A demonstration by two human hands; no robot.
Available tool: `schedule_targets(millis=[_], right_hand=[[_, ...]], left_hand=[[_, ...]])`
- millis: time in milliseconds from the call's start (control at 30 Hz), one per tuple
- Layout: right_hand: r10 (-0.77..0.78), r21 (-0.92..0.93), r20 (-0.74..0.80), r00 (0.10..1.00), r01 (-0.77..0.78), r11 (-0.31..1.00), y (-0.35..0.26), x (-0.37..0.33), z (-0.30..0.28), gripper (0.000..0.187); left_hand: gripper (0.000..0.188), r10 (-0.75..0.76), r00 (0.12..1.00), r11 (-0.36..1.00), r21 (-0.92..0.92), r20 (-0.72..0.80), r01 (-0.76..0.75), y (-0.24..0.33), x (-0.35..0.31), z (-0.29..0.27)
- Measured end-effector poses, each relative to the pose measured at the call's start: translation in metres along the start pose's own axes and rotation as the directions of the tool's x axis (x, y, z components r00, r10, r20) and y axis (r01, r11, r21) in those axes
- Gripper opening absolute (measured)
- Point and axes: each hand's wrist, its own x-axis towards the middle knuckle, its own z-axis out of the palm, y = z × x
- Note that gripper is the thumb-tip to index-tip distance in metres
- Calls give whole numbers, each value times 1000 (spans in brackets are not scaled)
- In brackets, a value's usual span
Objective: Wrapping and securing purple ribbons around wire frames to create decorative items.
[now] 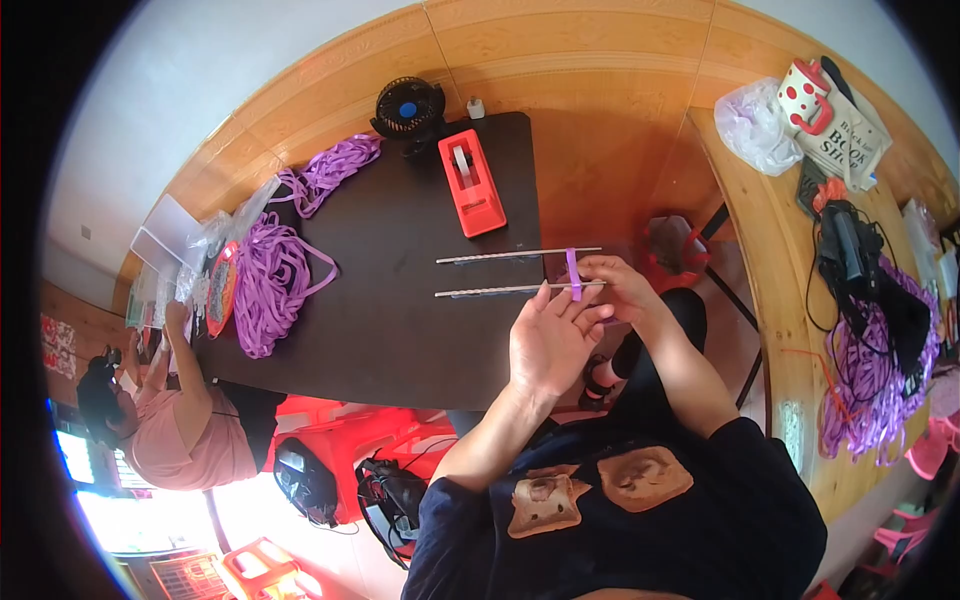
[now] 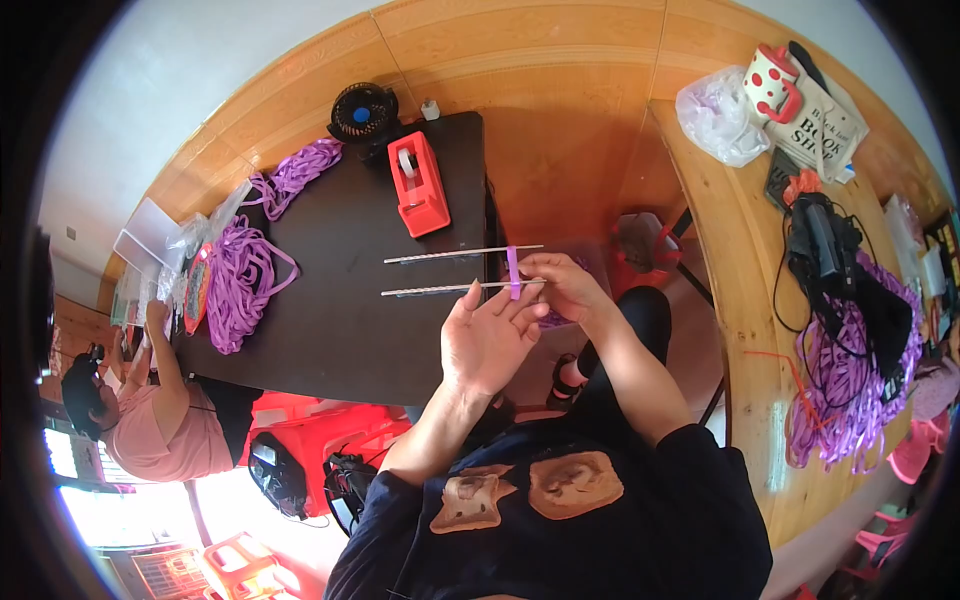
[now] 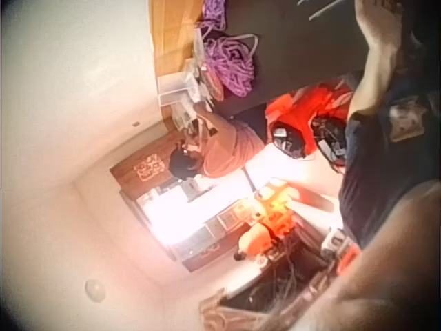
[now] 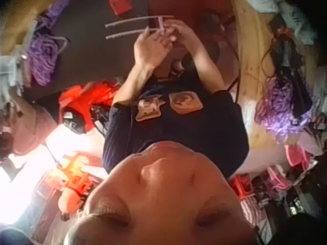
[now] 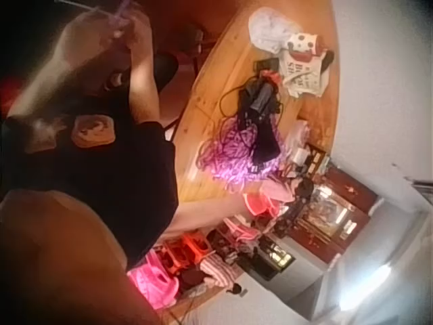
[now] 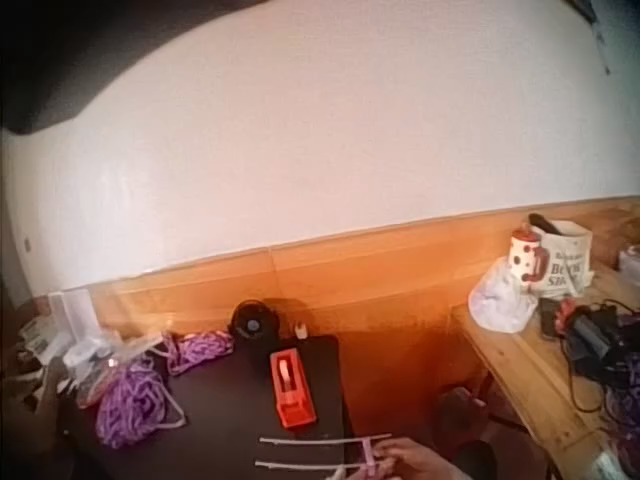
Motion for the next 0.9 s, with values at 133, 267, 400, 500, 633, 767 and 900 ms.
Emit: schedule_targets(millis=[133, 267, 400, 500, 633, 767, 900], right_hand=[[56, -5, -41, 998, -56, 998, -4, -5, 13, 16], [58, -16, -51, 997, -59, 998, -5, -9, 3, 17], [-50, -116, -101, 994, 38, 992, -9, -14, 6, 19], [-131, -184, -105, 986, 110, 977, -14, -20, 18, 20], [-160, -292, -130, 979, 116, 949, -17, -22, 31, 20], [-155, -386, -257, 954, 46, 921, -18, -12, 38, 23], [-142, -456, -270, 952, 4, 890, -16, -2, 35, 23]], left_hand=[[59, 6, 1000, 1000, 1, -11, -6, -1, 0, -1], [59, 6, 1000, 1000, 10, 3, -6, -2, 0, 1], [58, 8, 1000, 1000, 12, -12, -8, 0, 0, 1], [58, 11, 1000, 1000, 19, -11, -11, 0, -1, 2], [58, 10, 1000, 1000, 13, -19, -10, -1, 0, 3], [58, 15, 1000, 1000, 19, -22, -14, -1, -1, 4], [58, 4, 1000, 1000, 15, -19, -3, -2, 1, 3]])
